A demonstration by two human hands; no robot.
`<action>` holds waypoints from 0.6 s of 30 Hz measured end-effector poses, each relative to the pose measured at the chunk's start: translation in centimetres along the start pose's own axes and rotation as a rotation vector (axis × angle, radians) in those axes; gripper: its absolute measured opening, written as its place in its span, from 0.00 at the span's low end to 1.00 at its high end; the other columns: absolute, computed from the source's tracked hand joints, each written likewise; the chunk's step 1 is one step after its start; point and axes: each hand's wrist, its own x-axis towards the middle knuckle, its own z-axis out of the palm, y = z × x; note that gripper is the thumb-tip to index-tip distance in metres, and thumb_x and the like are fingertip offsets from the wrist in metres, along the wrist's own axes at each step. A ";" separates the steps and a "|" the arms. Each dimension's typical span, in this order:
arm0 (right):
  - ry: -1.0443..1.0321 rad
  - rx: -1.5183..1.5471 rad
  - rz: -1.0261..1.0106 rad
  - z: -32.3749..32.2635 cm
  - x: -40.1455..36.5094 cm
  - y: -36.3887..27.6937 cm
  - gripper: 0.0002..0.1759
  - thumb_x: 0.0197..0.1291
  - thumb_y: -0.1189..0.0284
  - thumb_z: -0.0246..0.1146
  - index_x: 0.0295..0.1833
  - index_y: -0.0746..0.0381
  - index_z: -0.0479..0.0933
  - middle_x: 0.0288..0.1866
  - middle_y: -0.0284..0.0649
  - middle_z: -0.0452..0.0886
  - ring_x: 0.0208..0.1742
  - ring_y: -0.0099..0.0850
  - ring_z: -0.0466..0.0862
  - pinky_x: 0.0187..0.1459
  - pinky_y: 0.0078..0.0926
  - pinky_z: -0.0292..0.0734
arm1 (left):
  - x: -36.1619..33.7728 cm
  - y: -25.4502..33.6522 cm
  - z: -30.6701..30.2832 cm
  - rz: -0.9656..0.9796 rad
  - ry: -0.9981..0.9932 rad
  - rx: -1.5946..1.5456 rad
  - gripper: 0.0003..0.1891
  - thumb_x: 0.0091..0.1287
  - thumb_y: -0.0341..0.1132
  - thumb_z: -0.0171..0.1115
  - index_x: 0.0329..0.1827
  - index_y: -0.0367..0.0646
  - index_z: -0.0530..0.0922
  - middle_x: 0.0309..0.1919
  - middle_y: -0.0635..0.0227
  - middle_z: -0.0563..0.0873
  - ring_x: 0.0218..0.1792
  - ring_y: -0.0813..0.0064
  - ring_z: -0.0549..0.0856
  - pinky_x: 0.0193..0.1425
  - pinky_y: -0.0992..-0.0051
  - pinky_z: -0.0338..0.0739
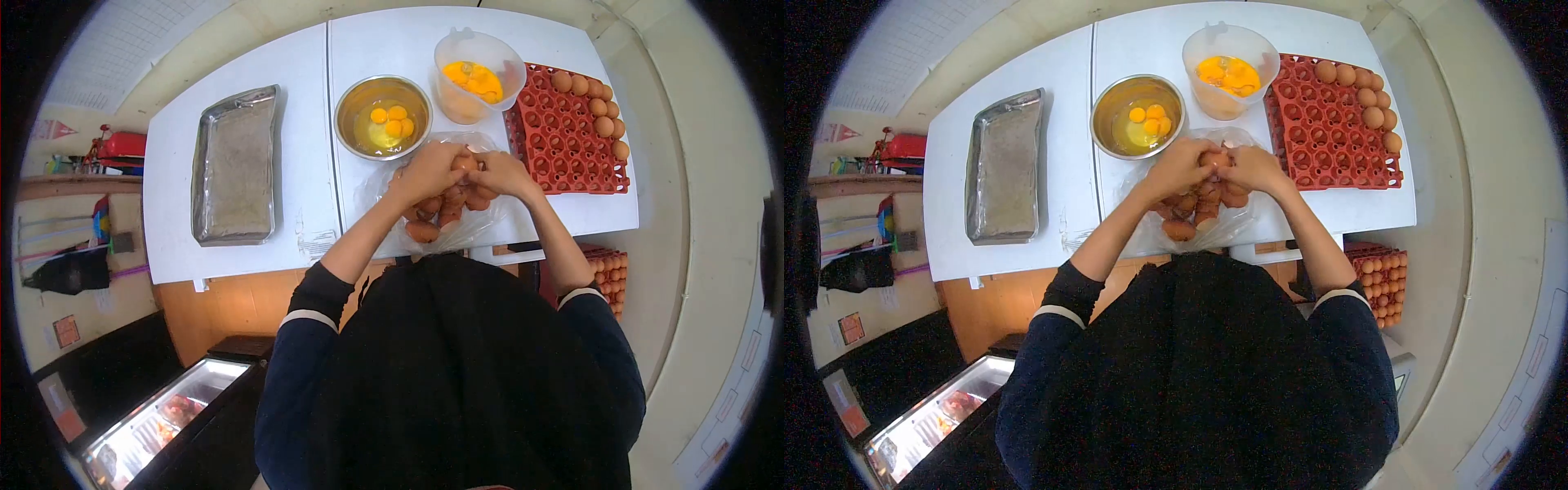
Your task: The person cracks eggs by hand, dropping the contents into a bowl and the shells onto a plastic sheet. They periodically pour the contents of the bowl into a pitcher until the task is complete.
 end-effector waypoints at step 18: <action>0.921 -0.276 0.186 -12.4 6.3 12.3 0.15 0.51 0.72 0.51 0.44 0.64 0.74 0.43 0.48 0.77 0.38 0.45 0.79 0.40 0.38 0.74 | -1.6 1.1 -3.4 -0.280 0.411 -1.236 0.20 0.62 0.36 0.56 0.55 0.42 0.64 0.44 0.61 0.75 0.36 0.75 0.77 0.40 0.80 0.74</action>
